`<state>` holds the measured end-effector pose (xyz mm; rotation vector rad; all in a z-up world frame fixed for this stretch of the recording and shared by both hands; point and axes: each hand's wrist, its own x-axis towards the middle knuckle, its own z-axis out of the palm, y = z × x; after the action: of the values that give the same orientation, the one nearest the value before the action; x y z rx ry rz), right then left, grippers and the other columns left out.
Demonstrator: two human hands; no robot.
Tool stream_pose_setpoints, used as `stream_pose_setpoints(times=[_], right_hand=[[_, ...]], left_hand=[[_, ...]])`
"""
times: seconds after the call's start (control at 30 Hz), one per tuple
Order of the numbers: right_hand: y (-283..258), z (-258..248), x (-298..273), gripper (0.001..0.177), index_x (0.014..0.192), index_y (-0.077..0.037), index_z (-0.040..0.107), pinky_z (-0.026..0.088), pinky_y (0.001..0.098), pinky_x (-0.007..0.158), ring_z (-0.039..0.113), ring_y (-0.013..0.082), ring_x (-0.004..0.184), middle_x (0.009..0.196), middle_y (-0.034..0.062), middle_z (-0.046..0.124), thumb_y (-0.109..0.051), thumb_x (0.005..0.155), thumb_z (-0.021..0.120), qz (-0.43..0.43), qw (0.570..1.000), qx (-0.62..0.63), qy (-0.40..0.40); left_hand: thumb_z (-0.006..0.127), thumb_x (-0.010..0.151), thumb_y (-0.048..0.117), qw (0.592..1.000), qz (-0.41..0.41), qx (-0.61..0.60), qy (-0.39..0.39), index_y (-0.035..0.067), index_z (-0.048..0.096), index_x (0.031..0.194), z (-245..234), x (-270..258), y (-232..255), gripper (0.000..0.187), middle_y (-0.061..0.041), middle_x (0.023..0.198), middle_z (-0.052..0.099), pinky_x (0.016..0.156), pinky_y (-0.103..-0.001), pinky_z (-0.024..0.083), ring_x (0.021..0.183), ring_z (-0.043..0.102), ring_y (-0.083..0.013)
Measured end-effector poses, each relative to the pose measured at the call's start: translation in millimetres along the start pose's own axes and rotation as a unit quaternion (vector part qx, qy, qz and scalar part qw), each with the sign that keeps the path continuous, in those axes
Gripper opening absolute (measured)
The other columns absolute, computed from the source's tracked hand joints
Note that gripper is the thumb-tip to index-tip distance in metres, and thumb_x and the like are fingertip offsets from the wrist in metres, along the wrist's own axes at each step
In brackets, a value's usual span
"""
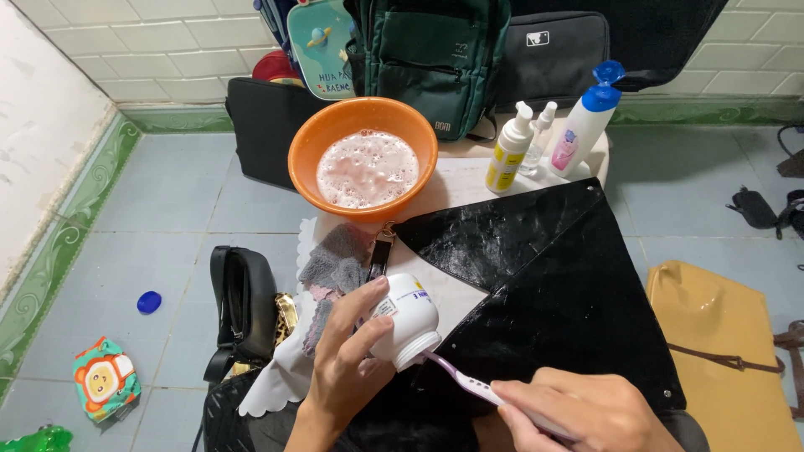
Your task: Cleaning a black leather piece using a toothbrush and cleaning solution
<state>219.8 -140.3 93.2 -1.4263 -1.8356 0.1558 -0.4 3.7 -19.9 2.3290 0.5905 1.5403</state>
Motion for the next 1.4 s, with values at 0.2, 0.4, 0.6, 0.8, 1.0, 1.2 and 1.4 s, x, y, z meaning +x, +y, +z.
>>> stream_pose_setpoints(times=[0.2,0.4,0.6,0.8,1.0,1.2,1.4], right_hand=[[17.3,7.8,-12.5,0.022,0.088,-0.005,0.083,0.042,0.0156,0.031,0.057,0.0012,0.036,0.056,-0.0019,0.077,-0.001,0.067,0.079,0.059,0.989,0.133,-0.019],[48.9,18.6,-46.3,0.021,0.09,0.008,0.095,0.037,0.0251,0.037,0.053,0.0125,0.042,0.054,0.0106,0.075,0.0,0.077,0.08,0.349,0.886,0.305,-0.029],[74.3,18.4,-60.1,0.029,0.103,0.021,0.086,0.022,0.0276,0.035,0.036,0.015,0.04,0.055,0.0181,0.06,0.004,0.086,0.071,0.46,0.779,0.413,0.104],[93.9,15.2,4.9,0.022,0.106,-0.004,0.081,0.045,0.0244,0.051,0.056,0.0122,0.055,0.07,0.0022,0.072,-0.009,0.087,0.071,0.316,0.94,-0.007,0.131],[130.9,32.4,1.0,0.024,0.11,-0.006,0.078,0.041,0.0291,0.049,0.049,0.0134,0.052,0.076,0.0022,0.062,-0.004,0.087,0.07,0.159,0.981,-0.095,0.062],[117.3,-0.6,-27.6,0.023,0.108,-0.002,0.079,0.036,0.0251,0.045,0.047,0.0106,0.05,0.075,0.0023,0.067,-0.001,0.086,0.071,0.221,0.961,-0.089,0.139],[121.5,-0.7,-82.5,0.029,0.111,-0.008,0.079,0.04,0.0289,0.046,0.047,0.0109,0.05,0.071,-0.0002,0.059,-0.002,0.083,0.072,0.242,0.951,-0.163,0.099]], left_hand=[[0.086,0.064,-0.004,1.0,-0.018,-0.009,0.005,0.019,0.05,0.129,7.2,-7.8,-4.9,0.077,-0.013,0.146,0.055,0.116,-0.048,0.059,0.135,0.062,-0.0343],[0.094,0.066,0.009,0.999,-0.036,0.005,0.015,0.019,0.046,0.132,11.0,-1.7,-5.4,0.082,-0.015,0.147,0.053,0.117,-0.045,0.058,0.135,0.062,-0.0343],[0.095,0.064,0.017,0.99,-0.136,0.036,0.027,0.009,0.04,0.126,9.3,10.6,2.9,0.083,-0.018,0.141,0.059,0.106,-0.043,0.058,0.123,0.068,-0.034],[0.096,0.06,0.035,0.964,-0.233,0.123,-0.028,0.005,0.056,0.127,30.9,-12.9,-8.5,0.083,-0.009,0.123,0.063,0.102,-0.041,0.035,0.112,0.057,-0.0254],[0.093,0.061,0.043,0.952,-0.245,0.176,-0.047,0.006,0.058,0.126,42.1,-21.5,-16.9,0.083,-0.008,0.12,0.062,0.102,-0.042,0.031,0.112,0.054,-0.0244],[0.093,0.061,0.046,0.947,-0.259,0.18,-0.059,0.006,0.057,0.128,44.2,-24.9,-20.7,0.086,-0.008,0.121,0.062,0.102,-0.043,0.029,0.113,0.053,-0.0242],[0.092,0.061,0.047,0.95,-0.248,0.183,-0.06,0.004,0.056,0.13,46.0,-28.9,-22.0,0.089,-0.009,0.123,0.061,0.104,-0.044,0.028,0.113,0.054,-0.0248]])
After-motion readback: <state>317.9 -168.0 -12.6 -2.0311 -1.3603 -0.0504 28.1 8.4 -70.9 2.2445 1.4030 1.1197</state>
